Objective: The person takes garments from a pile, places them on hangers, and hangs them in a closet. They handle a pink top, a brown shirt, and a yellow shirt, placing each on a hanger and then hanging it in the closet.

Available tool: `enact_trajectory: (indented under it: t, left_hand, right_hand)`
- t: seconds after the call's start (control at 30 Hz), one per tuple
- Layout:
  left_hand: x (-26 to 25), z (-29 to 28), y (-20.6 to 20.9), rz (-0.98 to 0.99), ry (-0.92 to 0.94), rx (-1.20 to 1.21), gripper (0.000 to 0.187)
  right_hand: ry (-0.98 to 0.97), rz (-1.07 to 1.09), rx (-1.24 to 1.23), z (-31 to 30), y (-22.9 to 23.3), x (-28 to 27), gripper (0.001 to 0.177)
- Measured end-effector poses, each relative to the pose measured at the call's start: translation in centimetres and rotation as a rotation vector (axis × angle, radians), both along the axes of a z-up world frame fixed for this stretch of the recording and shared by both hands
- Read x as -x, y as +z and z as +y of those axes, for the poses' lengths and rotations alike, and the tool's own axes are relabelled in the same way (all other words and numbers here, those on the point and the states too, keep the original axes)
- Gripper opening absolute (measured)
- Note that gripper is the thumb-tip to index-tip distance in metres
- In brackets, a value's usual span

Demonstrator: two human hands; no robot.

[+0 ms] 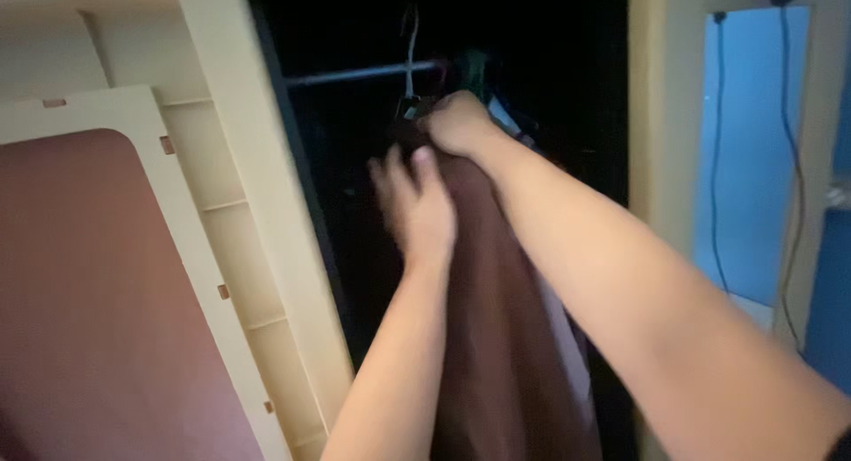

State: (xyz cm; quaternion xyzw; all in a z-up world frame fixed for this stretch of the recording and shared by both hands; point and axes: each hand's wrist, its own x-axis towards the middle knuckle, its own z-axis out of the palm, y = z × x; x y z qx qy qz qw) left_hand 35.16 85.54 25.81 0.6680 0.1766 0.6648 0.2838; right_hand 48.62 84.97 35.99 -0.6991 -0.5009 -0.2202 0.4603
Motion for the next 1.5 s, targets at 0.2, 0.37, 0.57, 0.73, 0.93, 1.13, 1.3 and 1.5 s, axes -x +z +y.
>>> enact_trajectory:
  t: [0.2, 0.37, 0.57, 0.73, 0.93, 1.13, 1.3, 1.5]
  left_hand:
    - [0.2, -1.0, 3.3, 0.147, -0.132, 0.053, 0.074]
    - [0.0, -1.5, 3.6, 0.136, -0.134, 0.117, 0.08]
    - [1.1, -1.5, 3.5, 0.044, -0.17, 0.016, 0.078]
    - [0.8, -0.7, 3.3, 0.056, -0.201, 0.133, 0.075]
    - [-0.3, 1.0, 1.9, 0.061, -0.426, 0.172, 0.067]
    - [-2.2, 1.7, 0.4, 0.199, -0.32, 0.205, 0.074]
    - [-2.9, 2.3, 0.4, 0.086, -0.518, 0.215, 0.086]
    - [-2.2, 2.6, 0.3, -0.443, -0.446, 0.404, 0.093]
  right_hand:
    - [-0.139, -0.228, 0.134, 3.2, -1.1, 1.6, 0.033]
    - [-0.237, -0.34, 0.198, 2.2, -2.6, 1.8, 0.032]
    - [-0.28, -0.404, 0.187, 2.7, -2.5, 2.8, 0.03]
    - [-0.31, -0.431, 0.18, 3.0, -2.3, 3.3, 0.029]
    - [-0.434, -0.553, 0.052, 2.3, -2.3, 2.7, 0.028]
    - [-0.487, -0.532, 0.358, 1.0, -2.8, -0.3, 0.025]
    - [-0.651, -0.238, 0.34, 1.0, -0.2, -0.2, 0.031]
    - [-0.353, -0.89, 0.187, 1.7, -3.1, 2.4, 0.056]
